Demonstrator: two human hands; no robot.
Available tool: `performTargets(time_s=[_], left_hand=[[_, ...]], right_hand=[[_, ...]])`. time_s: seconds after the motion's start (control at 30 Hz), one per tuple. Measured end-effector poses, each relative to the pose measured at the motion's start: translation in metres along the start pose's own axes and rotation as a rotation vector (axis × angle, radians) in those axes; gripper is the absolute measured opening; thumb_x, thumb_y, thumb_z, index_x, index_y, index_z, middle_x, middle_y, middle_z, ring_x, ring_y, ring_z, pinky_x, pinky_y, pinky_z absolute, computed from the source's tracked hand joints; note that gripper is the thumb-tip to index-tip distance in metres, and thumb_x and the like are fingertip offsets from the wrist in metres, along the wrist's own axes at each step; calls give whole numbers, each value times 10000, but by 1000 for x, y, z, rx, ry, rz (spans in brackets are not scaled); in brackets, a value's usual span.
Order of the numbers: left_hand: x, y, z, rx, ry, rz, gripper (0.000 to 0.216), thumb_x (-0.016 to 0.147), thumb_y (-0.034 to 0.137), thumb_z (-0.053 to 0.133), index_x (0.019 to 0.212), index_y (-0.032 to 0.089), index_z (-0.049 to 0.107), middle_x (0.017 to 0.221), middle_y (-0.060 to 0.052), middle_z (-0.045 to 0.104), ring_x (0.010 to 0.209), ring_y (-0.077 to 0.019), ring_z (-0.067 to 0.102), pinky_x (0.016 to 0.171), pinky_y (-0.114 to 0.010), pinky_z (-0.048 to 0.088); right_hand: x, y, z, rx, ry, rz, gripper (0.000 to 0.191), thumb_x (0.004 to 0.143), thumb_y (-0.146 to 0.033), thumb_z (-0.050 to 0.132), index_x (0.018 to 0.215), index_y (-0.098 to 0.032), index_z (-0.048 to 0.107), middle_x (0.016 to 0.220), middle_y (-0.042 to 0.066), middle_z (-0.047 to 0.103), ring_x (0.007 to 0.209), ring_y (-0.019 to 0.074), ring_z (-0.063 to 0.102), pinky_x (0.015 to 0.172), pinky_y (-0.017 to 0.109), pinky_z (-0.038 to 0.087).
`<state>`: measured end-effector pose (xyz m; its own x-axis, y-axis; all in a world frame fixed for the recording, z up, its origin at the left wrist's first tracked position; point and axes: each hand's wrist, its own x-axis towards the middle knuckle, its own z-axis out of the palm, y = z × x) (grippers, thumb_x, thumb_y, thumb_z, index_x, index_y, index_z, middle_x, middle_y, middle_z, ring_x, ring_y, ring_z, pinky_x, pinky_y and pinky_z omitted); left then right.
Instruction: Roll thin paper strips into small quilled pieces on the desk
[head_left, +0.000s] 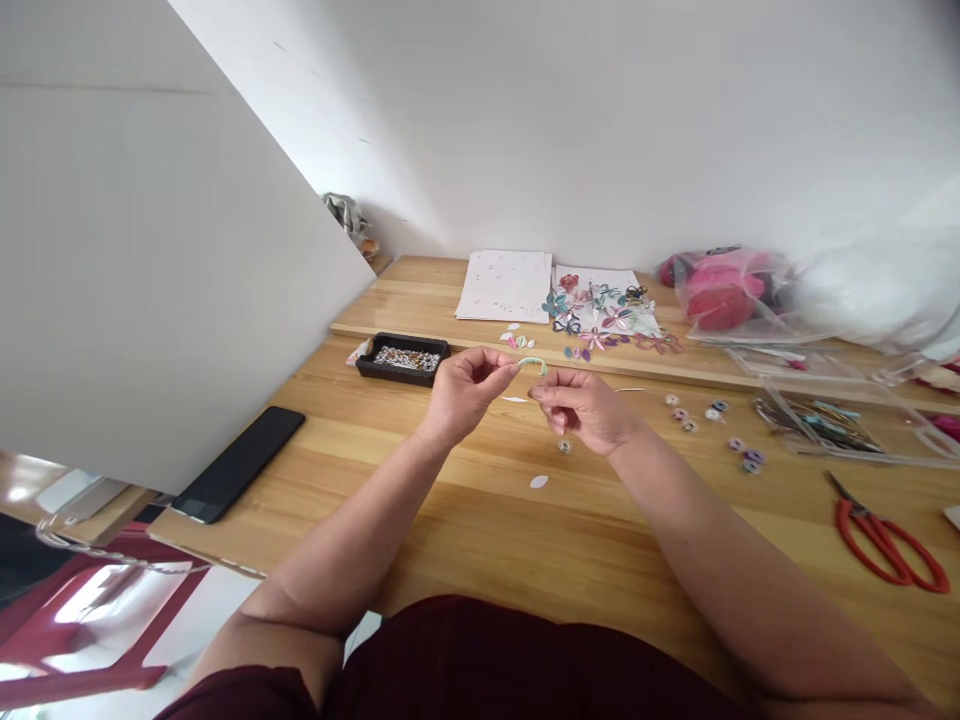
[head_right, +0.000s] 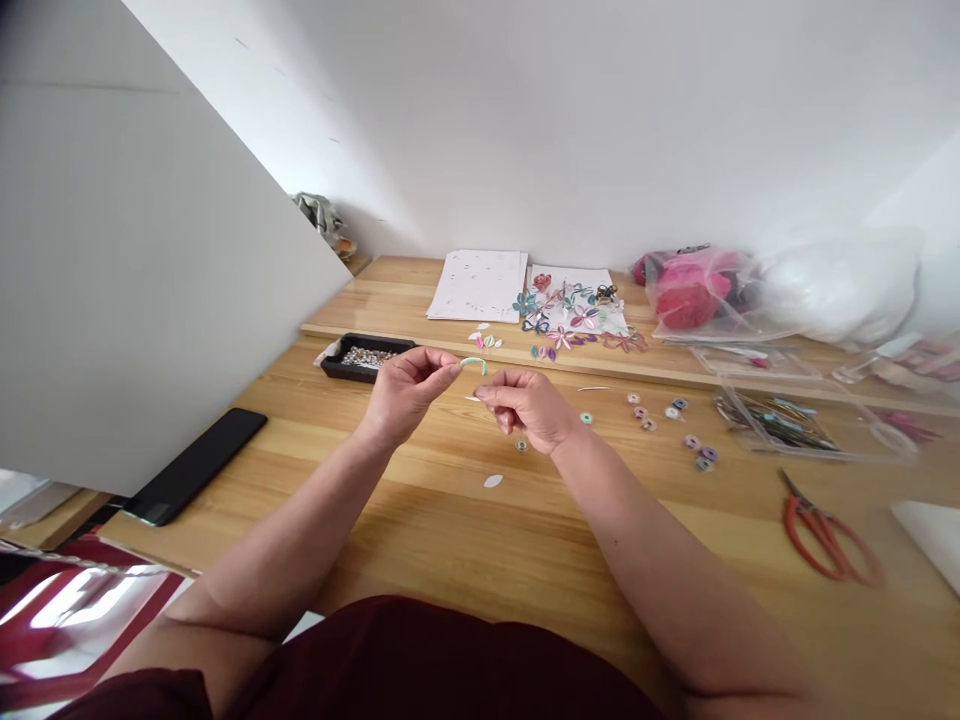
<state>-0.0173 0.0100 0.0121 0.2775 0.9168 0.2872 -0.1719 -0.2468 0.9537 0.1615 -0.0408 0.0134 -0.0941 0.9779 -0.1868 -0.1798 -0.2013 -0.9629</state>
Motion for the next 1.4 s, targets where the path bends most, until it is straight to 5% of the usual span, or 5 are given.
performTargets(time_s=[0.23, 0.4, 0.63, 1.07, 1.4], left_hand=[[3, -4, -3, 215, 28, 23, 186, 760, 317, 774, 791, 140, 726, 691, -19, 669, 586, -84, 503, 545, -203, 401], [-3, 3, -2, 373, -176, 82, 147, 784, 287, 741, 772, 141, 726, 691, -24, 669, 583, -89, 494, 537, -205, 393], [-10, 9, 0, 251, -431, 41, 209, 829, 332, 731, 840, 124, 720, 758, -48, 681, 645, -102, 528, 609, -231, 415], [-8, 13, -3, 82, -328, -35, 229, 802, 342, 775, 838, 127, 705, 760, -43, 670, 635, -95, 544, 584, -220, 423], [-2, 2, -2, 114, -46, 36, 194, 781, 320, 759, 839, 142, 708, 779, -44, 707, 662, -104, 593, 636, -229, 486]], right_hand=[[-17, -14, 7, -379, 54, -239, 246, 741, -371, 774, 707, -160, 652, 535, -55, 458, 479, 64, 339, 462, 242, 234], [-25, -26, 3, -589, 153, -440, 180, 797, -322, 715, 737, -156, 680, 524, -64, 381, 507, 71, 287, 499, 264, 213], [-13, -23, -9, -503, 160, -388, 206, 769, -349, 737, 729, -152, 689, 521, -64, 371, 507, 70, 268, 505, 271, 185], [0, -8, -9, -210, 154, -252, 310, 648, -408, 853, 736, -156, 697, 523, -59, 468, 444, 47, 327, 445, 238, 209], [1, 9, 6, -45, 31, -39, 318, 635, -385, 867, 703, -167, 646, 511, -62, 488, 413, 59, 392, 407, 218, 304]])
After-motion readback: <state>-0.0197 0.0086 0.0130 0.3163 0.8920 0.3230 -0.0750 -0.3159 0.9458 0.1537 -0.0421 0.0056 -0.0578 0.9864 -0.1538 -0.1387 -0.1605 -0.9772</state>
